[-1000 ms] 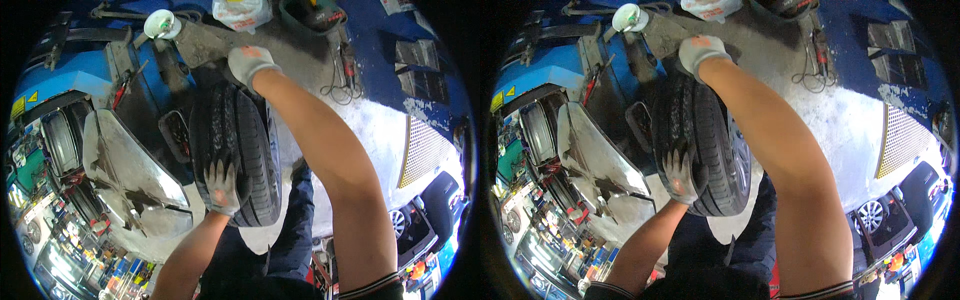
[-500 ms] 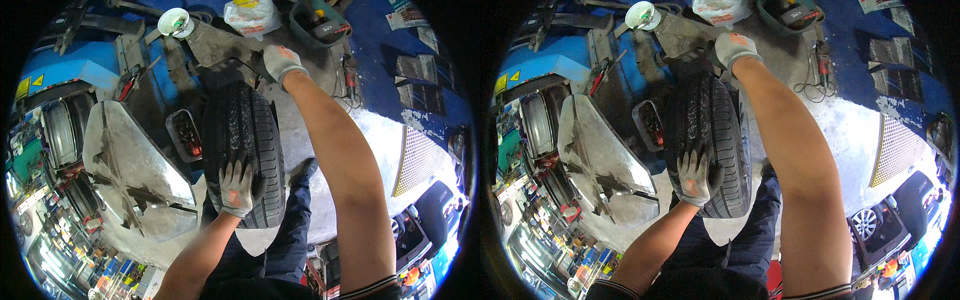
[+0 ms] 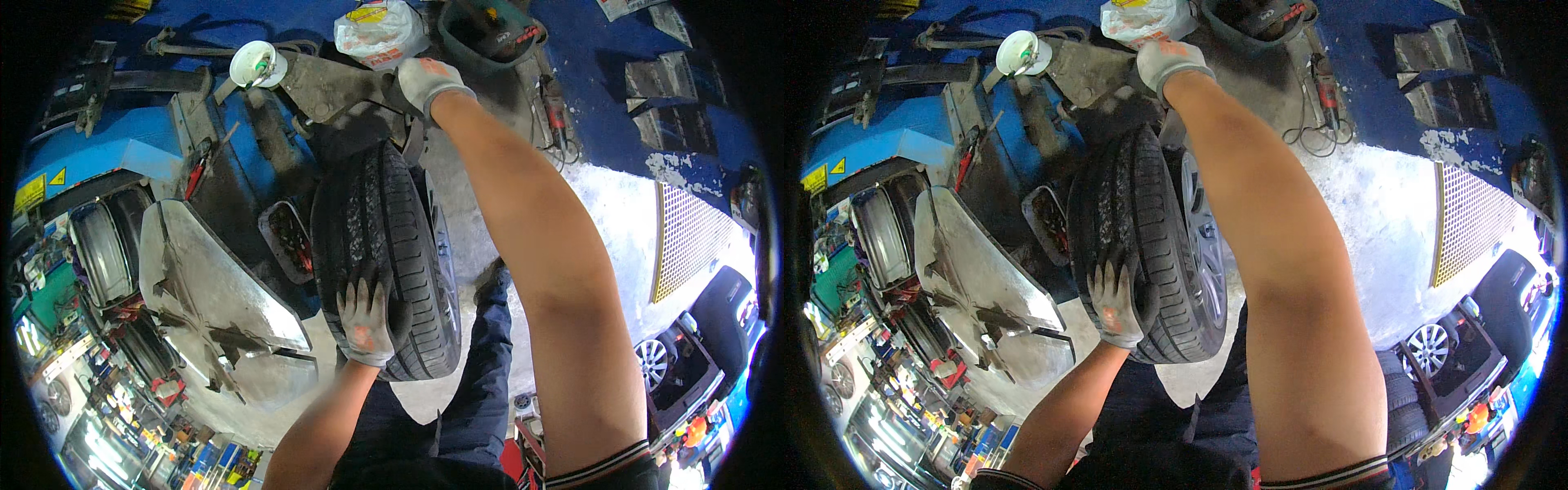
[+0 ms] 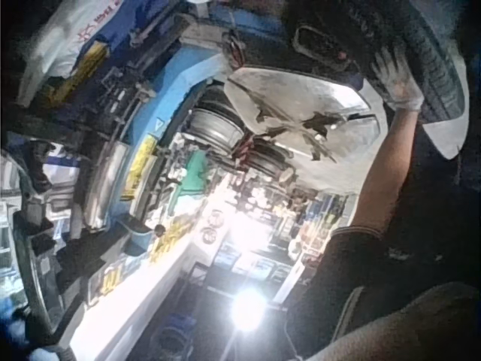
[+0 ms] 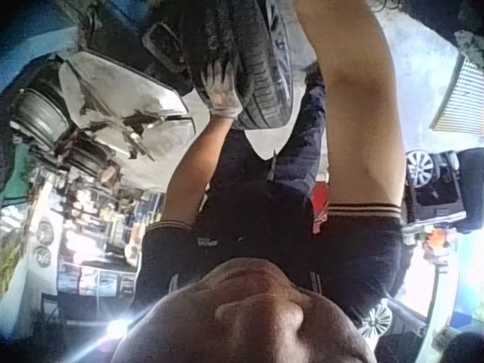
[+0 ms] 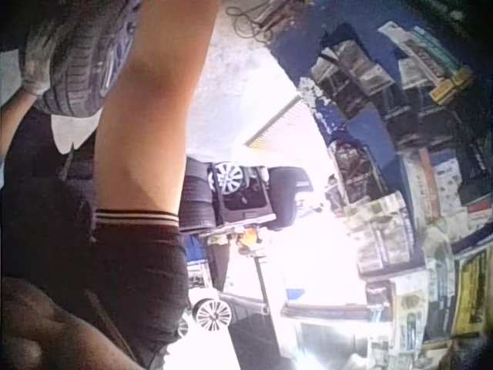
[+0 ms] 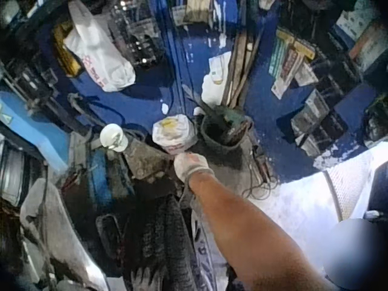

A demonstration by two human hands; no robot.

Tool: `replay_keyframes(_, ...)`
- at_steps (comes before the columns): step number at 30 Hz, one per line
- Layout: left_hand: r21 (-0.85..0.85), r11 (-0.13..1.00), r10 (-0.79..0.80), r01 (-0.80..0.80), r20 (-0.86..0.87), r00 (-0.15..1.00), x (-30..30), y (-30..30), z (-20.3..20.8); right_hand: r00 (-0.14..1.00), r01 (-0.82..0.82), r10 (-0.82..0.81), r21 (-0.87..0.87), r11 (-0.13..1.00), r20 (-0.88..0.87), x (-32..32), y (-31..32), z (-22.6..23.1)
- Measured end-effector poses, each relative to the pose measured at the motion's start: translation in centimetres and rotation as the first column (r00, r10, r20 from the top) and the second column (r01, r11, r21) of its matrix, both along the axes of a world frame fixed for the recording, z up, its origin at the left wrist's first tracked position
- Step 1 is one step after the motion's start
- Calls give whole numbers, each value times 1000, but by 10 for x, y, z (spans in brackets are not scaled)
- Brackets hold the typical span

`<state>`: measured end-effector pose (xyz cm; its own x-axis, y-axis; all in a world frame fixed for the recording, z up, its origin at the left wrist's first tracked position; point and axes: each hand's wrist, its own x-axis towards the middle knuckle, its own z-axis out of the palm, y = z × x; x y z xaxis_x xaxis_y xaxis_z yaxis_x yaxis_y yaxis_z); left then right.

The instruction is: The person mounts a tire onto a wheel rim using a tire changing machine. They position the tire and rim on the machine, secure it, and operate the machine to seat the tire bead onto the rim. The person then removes the assembled wheel from the machine.

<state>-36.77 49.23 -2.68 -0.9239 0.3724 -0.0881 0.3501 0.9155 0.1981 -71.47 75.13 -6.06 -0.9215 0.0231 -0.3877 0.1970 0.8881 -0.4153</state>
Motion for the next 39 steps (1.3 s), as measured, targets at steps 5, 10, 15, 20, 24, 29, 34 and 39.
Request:
replay_keyframes(5, 29, 999, 28, -27, -40, 999, -3, 8, 5, 995, -8, 14, 60, 998, -102, -9, 9, -9)
replay_keyframes(10, 28, 999, 34, -33, -52, 998, -13, 11, 5, 994, -20, 26, 63, 998, -105, -18, 18, -10)
replay_keyframes(15, 11, 998, 57, -57, -34, 998, -27, 12, 1, 988, 26, -12, 84, 996, -155, -19, 50, -46)
replay_keyframes(20, 8, 999, 32, -32, -60, 998, -30, 18, 1, 976, 80, -61, 83, 993, -210, -20, 120, -127)
replay_keyframes(24, 12, 1000, -12, 14, -106, 994, -35, 24, 5, 965, 23, 9, 118, 993, -263, -19, 173, -173)
replay_keyframes(29, 175, 982, -38, 66, -158, 987, -46, 32, 14, 937, 225, -269, -204, 953, -221, 136, 176, -222)
replay_keyframes(34, 593, 757, 348, -276, -8, 937, 0, -5, 7, 799, 348, -133, -272, 897, 586, 417, 26, -240)
replay_keyframes(39, -235, 848, 527, -474, 299, 795, 158, -99, -52, 536, 844, -361, -482, 236, 763, 523, -53, -232)
